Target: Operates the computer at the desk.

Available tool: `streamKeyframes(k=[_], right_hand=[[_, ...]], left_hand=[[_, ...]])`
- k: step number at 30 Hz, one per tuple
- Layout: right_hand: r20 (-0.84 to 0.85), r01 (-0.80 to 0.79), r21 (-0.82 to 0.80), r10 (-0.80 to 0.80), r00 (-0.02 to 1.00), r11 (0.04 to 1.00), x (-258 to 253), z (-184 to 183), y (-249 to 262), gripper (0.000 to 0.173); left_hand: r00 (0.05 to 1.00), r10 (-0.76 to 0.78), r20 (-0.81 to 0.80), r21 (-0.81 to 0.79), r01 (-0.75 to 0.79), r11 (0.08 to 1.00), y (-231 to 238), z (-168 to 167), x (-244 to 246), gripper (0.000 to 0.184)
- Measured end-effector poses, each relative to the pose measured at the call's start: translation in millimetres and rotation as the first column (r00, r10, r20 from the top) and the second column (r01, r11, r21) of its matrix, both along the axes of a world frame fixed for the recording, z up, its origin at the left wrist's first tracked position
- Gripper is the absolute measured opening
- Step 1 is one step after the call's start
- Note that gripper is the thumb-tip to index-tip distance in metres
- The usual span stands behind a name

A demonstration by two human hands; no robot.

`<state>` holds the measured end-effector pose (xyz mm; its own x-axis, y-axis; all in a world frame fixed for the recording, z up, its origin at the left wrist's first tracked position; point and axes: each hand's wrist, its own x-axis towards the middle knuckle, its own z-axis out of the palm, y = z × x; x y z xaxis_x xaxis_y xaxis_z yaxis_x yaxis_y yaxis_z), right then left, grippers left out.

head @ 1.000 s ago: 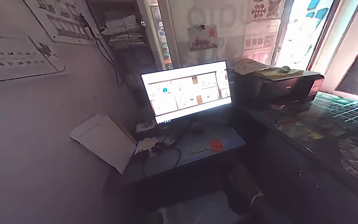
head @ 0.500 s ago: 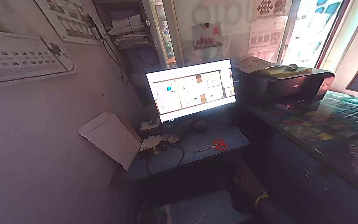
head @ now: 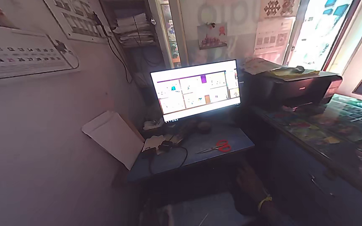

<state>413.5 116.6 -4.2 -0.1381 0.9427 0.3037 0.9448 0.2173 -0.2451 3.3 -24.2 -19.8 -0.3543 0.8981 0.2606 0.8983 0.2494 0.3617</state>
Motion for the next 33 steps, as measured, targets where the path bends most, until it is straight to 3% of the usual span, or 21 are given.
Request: streamKeyframes(k=[7, 11, 16, 33], right_hand=[[0.001, -0.003, 0.056, 0.003, 1.0, 0.998, 0, -6, 1, 0.046], [-0.001, 0.008, -0.05, -0.008, 1.0, 0.999, 0, 4, -4, 0.047], [0.003, 0.008, -0.063, -0.008, 1.0, 0.998, 0, 3, -4, 0.047], [-0.003, 0.011, 0.01, -0.011, 1.0, 1.0, 1, -4, -2, 0.045]], left_hand=[[1.0, -0.007, -0.02, 0.014, 0.008, 1.0, 4, -10, -7, 0.073], [0.998, 0.02, -0.061, -0.011, -0.021, 1.0, 6, -24, -11, 0.073], [0.999, 0.019, -0.042, -0.031, -0.02, 0.999, 3, -20, -10, 0.074], [0.996, 0.013, -0.093, 0.007, -0.012, 1.0, 5, -34, -15, 0.073]])
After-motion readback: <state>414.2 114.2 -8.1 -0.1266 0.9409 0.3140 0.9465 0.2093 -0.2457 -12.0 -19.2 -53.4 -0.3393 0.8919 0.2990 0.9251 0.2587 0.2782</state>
